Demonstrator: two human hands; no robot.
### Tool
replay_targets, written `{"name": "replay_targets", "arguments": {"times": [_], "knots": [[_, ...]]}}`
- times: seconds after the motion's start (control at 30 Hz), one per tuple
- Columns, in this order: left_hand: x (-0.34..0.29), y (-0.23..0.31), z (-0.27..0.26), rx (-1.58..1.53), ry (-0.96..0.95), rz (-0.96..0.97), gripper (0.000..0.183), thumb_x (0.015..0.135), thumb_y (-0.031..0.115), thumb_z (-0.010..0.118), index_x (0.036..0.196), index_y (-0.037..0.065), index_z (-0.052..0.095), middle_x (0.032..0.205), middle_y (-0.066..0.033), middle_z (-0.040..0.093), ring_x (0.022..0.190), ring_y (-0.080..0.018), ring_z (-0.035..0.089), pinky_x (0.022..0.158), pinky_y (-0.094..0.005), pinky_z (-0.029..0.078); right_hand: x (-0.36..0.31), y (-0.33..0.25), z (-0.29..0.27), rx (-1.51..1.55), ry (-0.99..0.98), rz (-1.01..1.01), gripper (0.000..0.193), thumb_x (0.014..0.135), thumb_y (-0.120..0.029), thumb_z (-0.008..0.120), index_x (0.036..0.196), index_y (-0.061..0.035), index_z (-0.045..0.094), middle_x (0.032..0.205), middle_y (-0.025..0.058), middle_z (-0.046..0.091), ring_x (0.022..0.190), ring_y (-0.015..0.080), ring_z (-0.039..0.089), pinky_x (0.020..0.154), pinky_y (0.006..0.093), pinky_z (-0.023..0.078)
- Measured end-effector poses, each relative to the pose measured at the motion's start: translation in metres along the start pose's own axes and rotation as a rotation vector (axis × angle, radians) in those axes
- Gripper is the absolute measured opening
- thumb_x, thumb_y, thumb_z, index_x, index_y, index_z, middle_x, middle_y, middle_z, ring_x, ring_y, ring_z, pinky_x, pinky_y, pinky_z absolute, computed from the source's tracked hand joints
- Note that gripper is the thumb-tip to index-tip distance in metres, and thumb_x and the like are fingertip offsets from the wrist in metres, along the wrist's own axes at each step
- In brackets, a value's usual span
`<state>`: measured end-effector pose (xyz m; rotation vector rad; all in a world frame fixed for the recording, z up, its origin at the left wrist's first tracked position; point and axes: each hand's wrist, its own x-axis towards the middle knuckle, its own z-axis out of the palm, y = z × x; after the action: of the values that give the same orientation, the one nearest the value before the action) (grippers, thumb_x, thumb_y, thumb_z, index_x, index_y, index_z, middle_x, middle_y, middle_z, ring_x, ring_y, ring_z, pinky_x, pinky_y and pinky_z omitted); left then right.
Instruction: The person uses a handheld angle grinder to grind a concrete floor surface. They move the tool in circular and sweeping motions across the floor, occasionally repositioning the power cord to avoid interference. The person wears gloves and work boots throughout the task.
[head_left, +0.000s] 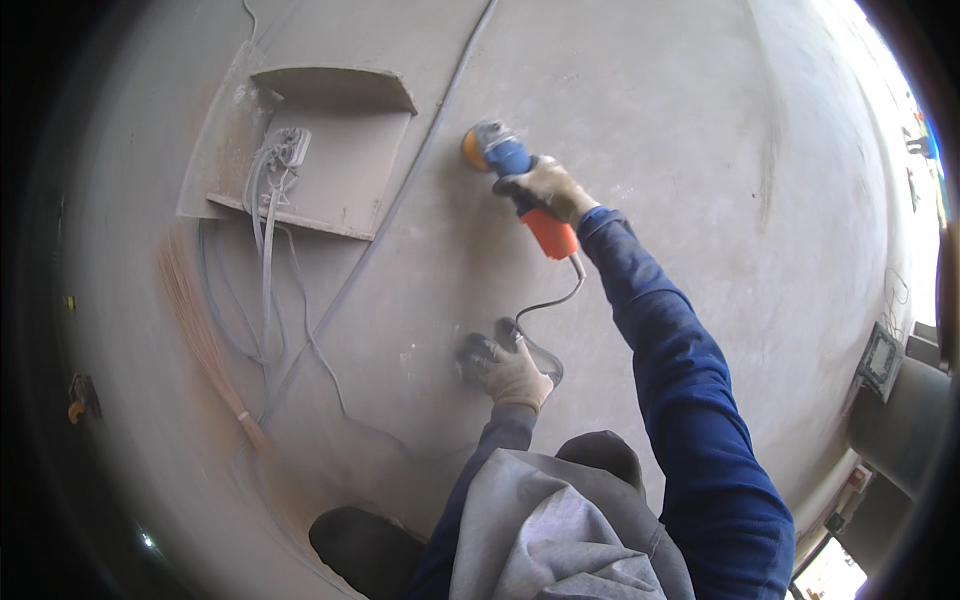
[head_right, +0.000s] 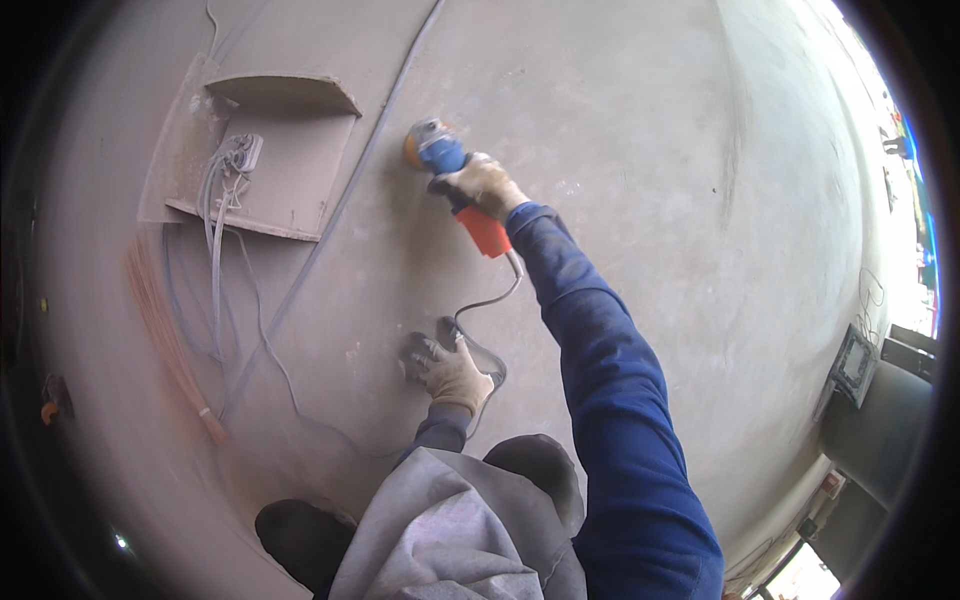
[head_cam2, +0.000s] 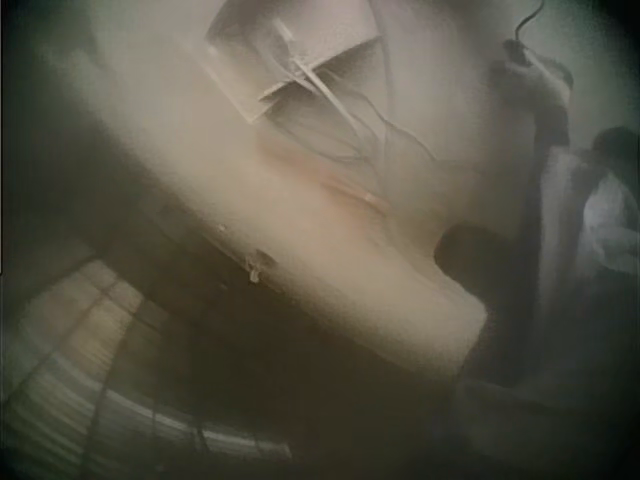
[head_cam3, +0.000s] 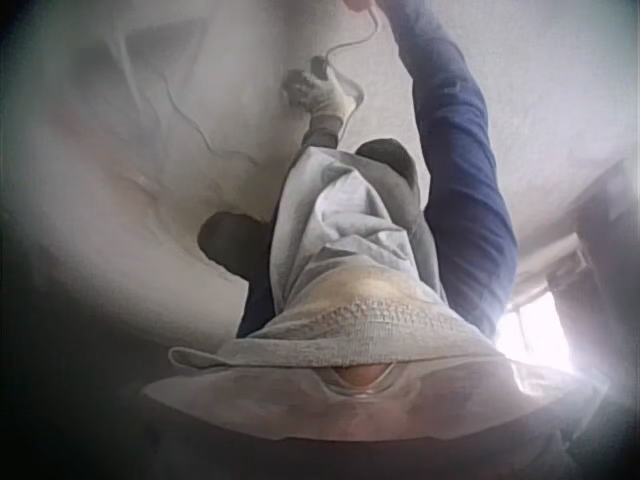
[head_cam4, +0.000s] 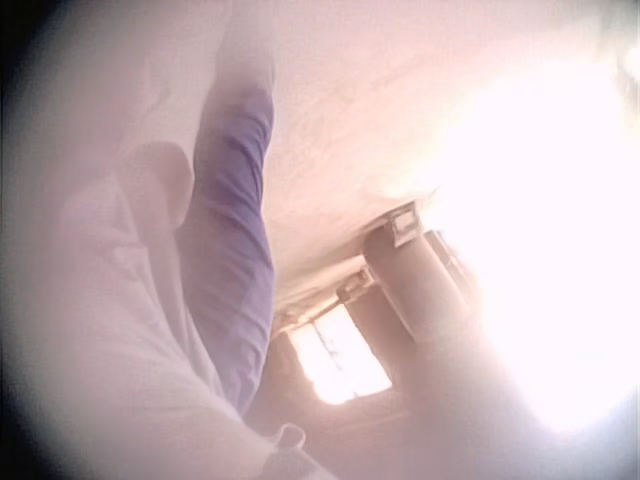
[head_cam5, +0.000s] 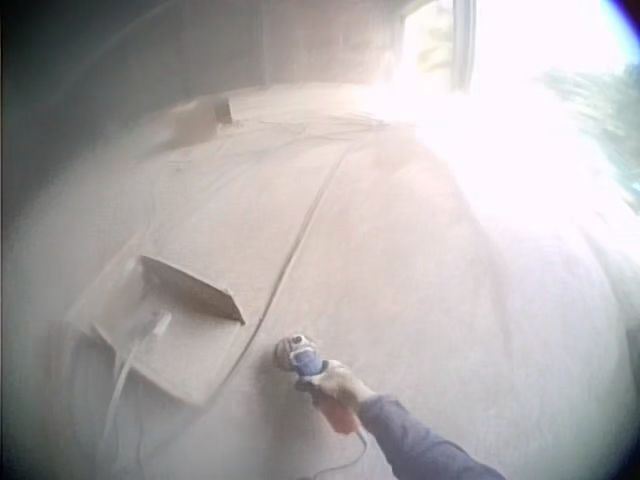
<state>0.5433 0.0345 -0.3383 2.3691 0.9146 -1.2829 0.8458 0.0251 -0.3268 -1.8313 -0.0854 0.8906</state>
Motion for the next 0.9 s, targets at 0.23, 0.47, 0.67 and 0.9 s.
{"name": "replay_targets", "arguments": {"times": [0.23, 0.47, 0.67, 0.9], "knots": [[-0.001, 0.005, 0.003, 0.0, 0.008, 0.049, 0.12, 0.082, 0.056, 0.086, 0.176, 0.024, 0.02, 0.177, -0.0317, 0.012, 0.161, -0.0625, 0.014, 0.124, -0.0753, 0.026, -0.01, 0.018, -0.046, 0.178, 0.225, 0.068, 0.04, 0.084, -0.026, 0.089, 0.1, 0.0051, 0.07, 0.078, 0.0125, 0.072, 0.06, 0.0237, 0.072, 0.056, 0.0375, 0.063], [-0.017, -0.001, -0.008, 0.063, 0.142, 0.014, 0.122, 0.079, 0.055, 0.087, 0.176, 0.026, 0.019, 0.178, -0.0302, 0.013, 0.162, -0.0614, 0.011, 0.121, -0.0797, 0.025, -0.073, 0.015, 0.062, -0.153, -0.05, 0.041, 0.04, 0.081, -0.03, 0.089, 0.1, 0.0026, 0.074, 0.078, 0.0095, 0.075, 0.065, 0.0195, 0.074, 0.06, 0.0364, 0.061], [-0.005, -0.018, 0.018, -0.011, 0.23, 0.072, 0.12, 0.082, 0.058, 0.085, 0.175, 0.016, 0.022, 0.179, -0.0255, 0.017, 0.164, -0.0566, 0.007, 0.125, -0.0786, 0.018, -0.066, 0.055, -0.012, 0.129, 0.2, 0.051, 0.039, 0.084, -0.027, 0.089, 0.103, 0.0031, 0.072, 0.081, 0.0128, 0.074, 0.062, 0.0236, 0.073, 0.057, 0.0389, 0.062], [-0.049, -0.08, 0.041, -0.005, 0.092, 0.146, 0.123, 0.087, 0.055, 0.083, 0.176, 0.009, 0.012, 0.183, -0.0207, 0.009, 0.165, -0.0554, 0.0, 0.121, -0.0823, 0.02, -0.091, 0.096, -0.121, 0.366, 0.551, 0.136, 0.042, 0.084, -0.026, 0.089, 0.102, 0.0063, 0.071, 0.08, 0.0148, 0.072, 0.063, 0.028, 0.073, 0.059, 0.0414, 0.063]]}}
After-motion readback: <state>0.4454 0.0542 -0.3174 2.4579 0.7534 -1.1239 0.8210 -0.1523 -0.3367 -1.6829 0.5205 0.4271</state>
